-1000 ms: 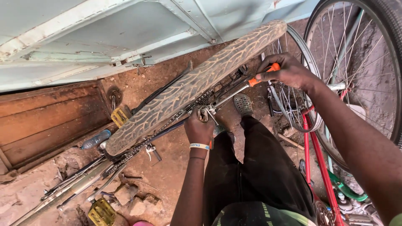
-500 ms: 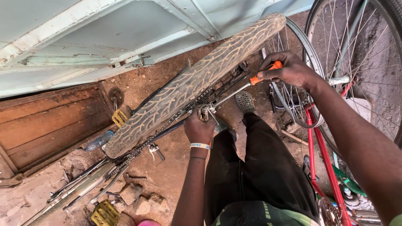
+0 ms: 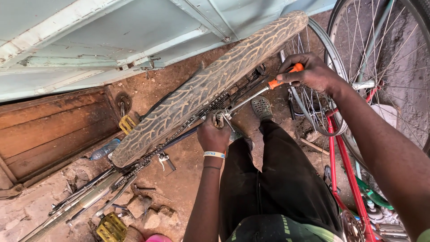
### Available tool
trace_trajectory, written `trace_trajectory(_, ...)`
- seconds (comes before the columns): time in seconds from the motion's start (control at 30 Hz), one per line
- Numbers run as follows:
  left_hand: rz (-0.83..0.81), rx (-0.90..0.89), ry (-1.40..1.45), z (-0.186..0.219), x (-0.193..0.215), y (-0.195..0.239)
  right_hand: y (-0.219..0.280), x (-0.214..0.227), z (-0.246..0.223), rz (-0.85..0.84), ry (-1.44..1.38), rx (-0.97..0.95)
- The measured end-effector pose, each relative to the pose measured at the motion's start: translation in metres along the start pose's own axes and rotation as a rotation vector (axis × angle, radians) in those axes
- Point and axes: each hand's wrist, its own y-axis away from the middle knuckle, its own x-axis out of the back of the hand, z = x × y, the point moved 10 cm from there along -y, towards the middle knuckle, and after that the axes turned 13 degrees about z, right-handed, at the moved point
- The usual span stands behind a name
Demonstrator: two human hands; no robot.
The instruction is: The person uses a screwdriver and a wrench to adjust the rear derailleur of a bicycle. They rotate the rear wheel to test the chain movement and continue making adjustments to the derailleur mechanism.
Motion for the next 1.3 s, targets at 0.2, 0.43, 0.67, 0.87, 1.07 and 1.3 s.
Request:
trace_trajectory(0.2,-0.016,-0.029,-0.04,-0.002,-0.003,-0.001,-0.001,0.001,0.001,-0.007,0.027,0.006)
trace_trajectory(0.43,-0.116,-0.02,-0.113,0.005,-0.003,-0.002,-0.003,0.001,0.003,-0.007,0.023,0.024)
trace_trajectory(0.67,-0.165,-0.027,-0.165,-0.004,-0.008,-0.006,0.0,0.002,0.002,-0.012,0.034,0.026)
trace_trajectory(0.87,-0.2,-0.033,-0.184,-0.003,-0.012,-0.007,0.0,-0.006,-0.006,-0.026,0.047,-0.085)
trace_trajectory(1.07,-0.173,-0.033,-0.161,-0.01,-0.011,-0.005,-0.009,-0.013,-0.014,-0.136,0.246,-0.147)
trace_trajectory(1.3,-0.192,-0.073,-0.204,-0.024,-0.027,-0.003,-0.023,-0.017,-0.012,-0.249,0.417,0.039)
